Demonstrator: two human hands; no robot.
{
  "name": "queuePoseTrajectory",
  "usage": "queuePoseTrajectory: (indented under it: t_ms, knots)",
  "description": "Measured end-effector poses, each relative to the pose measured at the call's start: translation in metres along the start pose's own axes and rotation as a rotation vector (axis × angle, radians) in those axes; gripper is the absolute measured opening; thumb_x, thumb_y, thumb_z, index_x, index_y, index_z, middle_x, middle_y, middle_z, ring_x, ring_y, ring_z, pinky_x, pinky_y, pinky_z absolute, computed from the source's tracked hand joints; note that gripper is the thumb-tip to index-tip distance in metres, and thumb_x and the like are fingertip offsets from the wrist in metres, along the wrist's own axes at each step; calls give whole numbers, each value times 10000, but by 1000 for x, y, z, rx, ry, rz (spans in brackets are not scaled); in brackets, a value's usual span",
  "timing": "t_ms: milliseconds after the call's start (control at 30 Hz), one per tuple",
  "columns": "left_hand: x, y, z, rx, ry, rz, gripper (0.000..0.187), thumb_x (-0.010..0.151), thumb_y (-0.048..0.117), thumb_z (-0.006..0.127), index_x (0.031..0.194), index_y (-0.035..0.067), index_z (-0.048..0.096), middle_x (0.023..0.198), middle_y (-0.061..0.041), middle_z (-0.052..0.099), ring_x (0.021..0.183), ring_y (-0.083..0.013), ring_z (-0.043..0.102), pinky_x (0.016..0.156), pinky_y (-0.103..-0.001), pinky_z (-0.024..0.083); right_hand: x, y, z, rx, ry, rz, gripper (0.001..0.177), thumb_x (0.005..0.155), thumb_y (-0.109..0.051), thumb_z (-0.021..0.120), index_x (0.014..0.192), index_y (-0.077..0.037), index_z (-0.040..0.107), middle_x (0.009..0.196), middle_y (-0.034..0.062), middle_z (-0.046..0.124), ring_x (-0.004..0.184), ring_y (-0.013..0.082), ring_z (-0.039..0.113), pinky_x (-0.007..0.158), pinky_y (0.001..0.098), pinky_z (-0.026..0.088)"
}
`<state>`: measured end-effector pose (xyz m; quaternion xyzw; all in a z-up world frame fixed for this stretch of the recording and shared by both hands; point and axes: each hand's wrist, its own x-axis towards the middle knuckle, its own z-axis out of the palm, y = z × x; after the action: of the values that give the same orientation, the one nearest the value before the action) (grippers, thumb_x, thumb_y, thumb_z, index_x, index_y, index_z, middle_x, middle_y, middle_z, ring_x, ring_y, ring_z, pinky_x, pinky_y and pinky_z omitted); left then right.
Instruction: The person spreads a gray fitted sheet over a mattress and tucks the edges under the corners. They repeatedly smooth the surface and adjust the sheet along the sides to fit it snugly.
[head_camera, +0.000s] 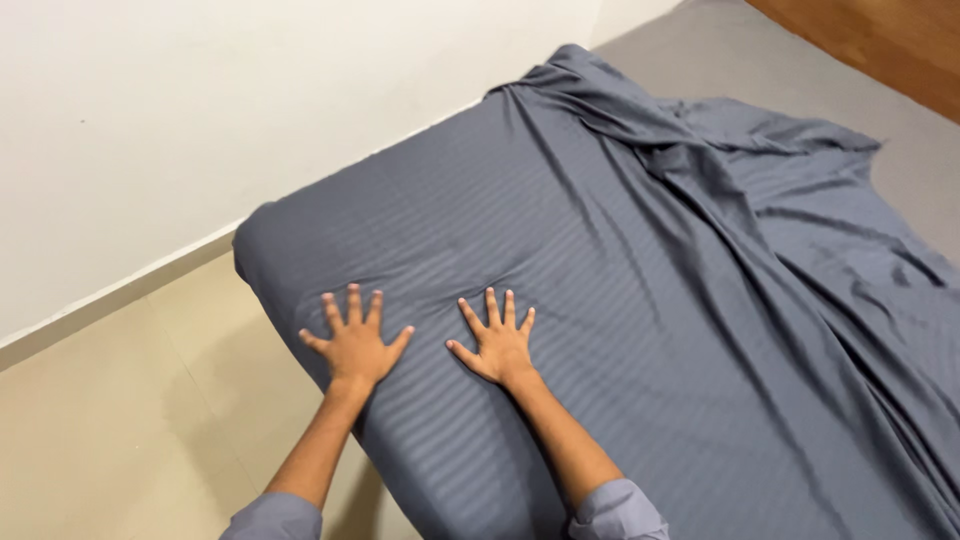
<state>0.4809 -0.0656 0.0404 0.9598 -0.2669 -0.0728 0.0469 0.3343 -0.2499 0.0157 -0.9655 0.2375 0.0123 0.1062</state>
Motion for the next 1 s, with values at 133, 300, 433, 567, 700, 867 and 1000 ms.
queuePoseTrajectory:
  t_ms: [133,300,433,567,700,867,1000]
  knots:
    - [54,-54,-5,-213,96,-107,1017,792,766,584,1603,229,287,1717,-141,46,1549,-495,-57,993,-815,329,63,-25,-4,-11,-48,36,906,816,-843,452,1598,-425,265,1701,175,86,1542,509,-13,1088,841,-5]
    - [109,-82,-4,-220,115,-197,1095,762,794,627,1625,238,245,1696,-190,-30,1462,-620,-32,986,-797,372,149,-60,0,-8,-42,19,955,765,-892,464,1593,-466,253,1704,184,42,1521,551,-56,1050,870,-19]
    - [140,-94,-8,-231,94,-233,1101,762,789,642,1630,254,226,1680,-214,-75,1437,-659,-9,977,-795,371,224,-87,5,2,12,-6,963,734,-913,487,1577,-501,270,1698,220,26,1506,568,-63,1037,877,-18]
    - [165,-116,-10,-357,191,-264,1077,740,748,685,1609,261,274,1666,-248,1,1429,-661,120,974,-741,424,287,-126,5,24,65,-4,944,725,-905,511,1562,-517,310,1694,244,37,1514,575,-59,1032,882,-13]
    - [193,-139,-1,-456,348,-239,1117,692,731,792,1570,192,360,1582,-297,144,1360,-599,309,1029,-669,444,332,-144,1,-2,101,-44,869,746,-873,518,1519,-494,403,1685,193,117,1524,545,-14,1032,886,-14]
    - [211,-162,-10,-749,191,-361,1093,646,653,848,1535,186,417,1525,-240,326,1323,-448,493,1026,-519,501,369,-157,-6,-79,45,-69,723,820,-791,509,1405,-375,589,1584,83,373,1536,424,127,1061,874,-7]
    - [228,-184,-9,-1161,64,-461,995,636,566,834,1462,117,506,1420,-206,575,1260,-328,635,1011,-432,554,381,-163,2,-51,194,-157,626,862,-702,517,1239,-252,733,1382,46,589,1399,322,380,1107,838,52]
